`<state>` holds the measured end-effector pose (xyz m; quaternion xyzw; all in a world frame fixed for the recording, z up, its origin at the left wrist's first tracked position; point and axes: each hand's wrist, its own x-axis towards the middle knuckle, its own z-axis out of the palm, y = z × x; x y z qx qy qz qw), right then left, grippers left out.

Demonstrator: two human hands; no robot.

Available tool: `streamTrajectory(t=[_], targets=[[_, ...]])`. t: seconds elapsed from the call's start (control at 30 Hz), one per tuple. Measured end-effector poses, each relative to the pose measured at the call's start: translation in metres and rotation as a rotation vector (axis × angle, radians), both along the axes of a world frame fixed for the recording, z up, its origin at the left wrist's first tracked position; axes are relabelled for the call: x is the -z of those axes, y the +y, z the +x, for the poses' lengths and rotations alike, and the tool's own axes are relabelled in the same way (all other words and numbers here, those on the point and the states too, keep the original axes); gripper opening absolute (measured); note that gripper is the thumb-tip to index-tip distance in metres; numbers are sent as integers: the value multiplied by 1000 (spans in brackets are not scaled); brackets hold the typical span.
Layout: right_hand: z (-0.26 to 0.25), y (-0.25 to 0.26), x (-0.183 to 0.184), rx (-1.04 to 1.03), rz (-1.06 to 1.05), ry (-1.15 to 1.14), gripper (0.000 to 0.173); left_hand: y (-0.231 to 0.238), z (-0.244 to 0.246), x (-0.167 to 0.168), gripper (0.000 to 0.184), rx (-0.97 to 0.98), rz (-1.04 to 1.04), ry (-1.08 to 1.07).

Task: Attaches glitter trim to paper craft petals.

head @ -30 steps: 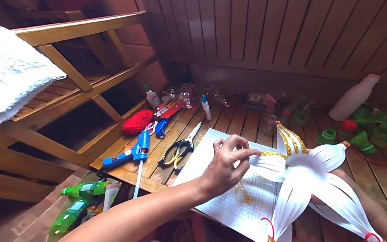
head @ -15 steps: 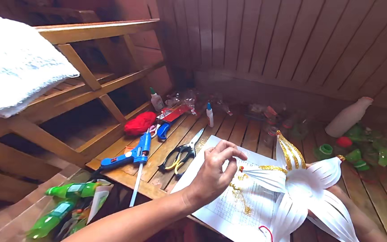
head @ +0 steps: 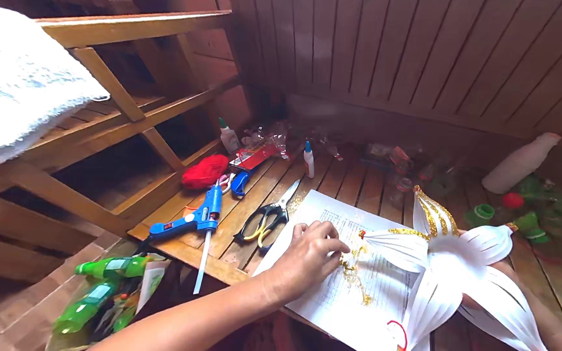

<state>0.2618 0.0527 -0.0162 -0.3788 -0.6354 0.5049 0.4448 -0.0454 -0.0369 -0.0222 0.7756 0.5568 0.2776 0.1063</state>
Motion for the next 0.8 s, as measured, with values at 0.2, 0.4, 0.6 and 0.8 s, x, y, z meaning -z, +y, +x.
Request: streamTrajectory(t=[0.2,0.4,0.6,0.8], targets=[[-7,10,-4,20,-41,-16,19,-3,0,8,20,21,15,132],[8,23,20,-19,24,-79,17,-16,-7,9,42,43,-41,213],[-14,21,12,-5,20,232,23,-25,-2,13,48,60,1,238],[5,12,-12,-110,-1,-395,29,-25,5,16,47,94,-5,196]])
